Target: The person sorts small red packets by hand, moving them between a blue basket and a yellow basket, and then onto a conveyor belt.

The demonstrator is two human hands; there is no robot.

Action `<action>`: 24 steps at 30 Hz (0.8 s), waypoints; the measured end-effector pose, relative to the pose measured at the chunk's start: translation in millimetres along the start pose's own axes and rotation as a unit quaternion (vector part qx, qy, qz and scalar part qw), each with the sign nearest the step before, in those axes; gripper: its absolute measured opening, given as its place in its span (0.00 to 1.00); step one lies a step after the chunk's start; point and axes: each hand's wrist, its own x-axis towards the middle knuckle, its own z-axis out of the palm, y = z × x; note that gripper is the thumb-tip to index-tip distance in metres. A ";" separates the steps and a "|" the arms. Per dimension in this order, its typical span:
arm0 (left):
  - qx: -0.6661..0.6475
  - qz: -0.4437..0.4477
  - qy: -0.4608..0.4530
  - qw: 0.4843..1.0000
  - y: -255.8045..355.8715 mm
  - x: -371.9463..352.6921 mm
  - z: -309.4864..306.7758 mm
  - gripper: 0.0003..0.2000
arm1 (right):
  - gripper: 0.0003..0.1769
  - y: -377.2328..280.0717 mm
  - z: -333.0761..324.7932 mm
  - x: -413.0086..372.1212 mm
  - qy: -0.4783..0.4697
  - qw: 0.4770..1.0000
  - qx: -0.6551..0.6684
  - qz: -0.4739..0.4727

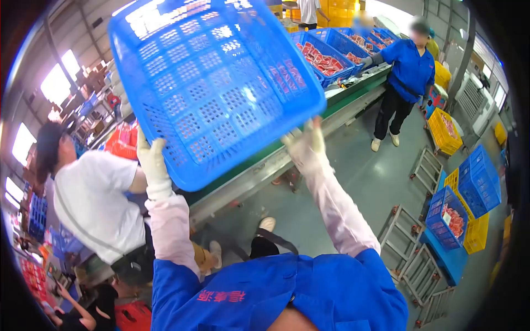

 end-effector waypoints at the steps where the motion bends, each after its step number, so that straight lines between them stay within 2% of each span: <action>1: 0.041 0.043 0.021 0.998 -34.3 34.7 -1.5 0.30 | 0.46 15.7 -6.9 39.0 -0.034 0.998 -0.049 -0.012; 2: 0.042 0.040 0.008 0.998 -70.1 62.8 -5.7 0.30 | 0.46 29.9 -17.2 63.5 -0.025 0.999 -0.043 -0.021; 4: 0.012 0.068 0.048 0.996 -140.0 125.3 -4.8 0.30 | 0.50 39.0 -22.7 118.0 -0.069 0.976 -0.182 0.098; 5: -0.012 0.074 0.058 0.996 -184.9 156.6 -7.4 0.31 | 0.51 41.6 -37.8 132.5 -0.130 0.963 -0.206 0.114; 6: -0.016 0.067 0.059 0.996 -219.8 178.0 -10.0 0.31 | 0.52 41.8 -46.2 138.2 -0.121 0.954 -0.232 0.145; 8: 0.057 -0.006 0.091 0.994 -285.9 219.4 -9.5 0.30 | 0.47 37.0 -80.0 145.5 -0.078 0.934 -0.274 0.217; 10: 0.067 -0.003 0.092 0.994 -368.9 242.3 -18.3 0.29 | 0.45 16.3 -112.8 131.6 -0.002 0.911 -0.339 0.235; 12: 0.090 -0.119 0.077 0.986 -425.5 247.8 -21.3 0.24 | 0.43 -5.5 -172.0 101.1 0.143 0.902 -0.340 0.224; 13: 0.136 -0.111 0.031 0.984 -415.9 263.5 -15.8 0.22 | 0.42 -17.1 -207.6 76.0 0.214 0.894 -0.334 0.205; 15: 0.183 -0.130 -0.056 0.973 -361.8 295.8 -12.4 0.18 | 0.34 -35.4 -275.2 16.5 0.463 0.812 -0.311 0.174; 16: 0.182 -0.155 -0.091 0.967 -353.1 303.2 -21.3 0.17 | 0.34 -42.9 -287.2 -23.5 0.524 0.791 -0.287 0.130; 18: 0.196 -0.199 -0.094 0.955 -366.3 305.0 -54.5 0.20 | 0.34 -48.6 -338.4 -104.5 0.628 0.733 -0.234 0.112; 19: 0.145 -0.188 -0.085 0.968 -383.2 298.9 -64.4 0.21 | 0.27 -45.8 -346.7 -134.0 0.677 0.704 -0.195 0.090; 20: 0.203 -0.182 -0.092 0.957 -365.0 282.6 -41.6 0.22 | 0.27 -34.1 -364.5 -174.5 0.665 0.720 -0.190 0.059; 22: 0.299 -0.129 -0.056 0.944 -375.5 248.0 -27.5 0.24 | 0.27 -15.8 -373.1 -216.6 0.664 0.733 -0.145 0.041; 24: 0.291 -0.106 -0.055 0.949 -381.5 226.7 -20.5 0.24 | 0.25 -0.9 -394.2 -227.8 0.695 0.688 -0.135 0.159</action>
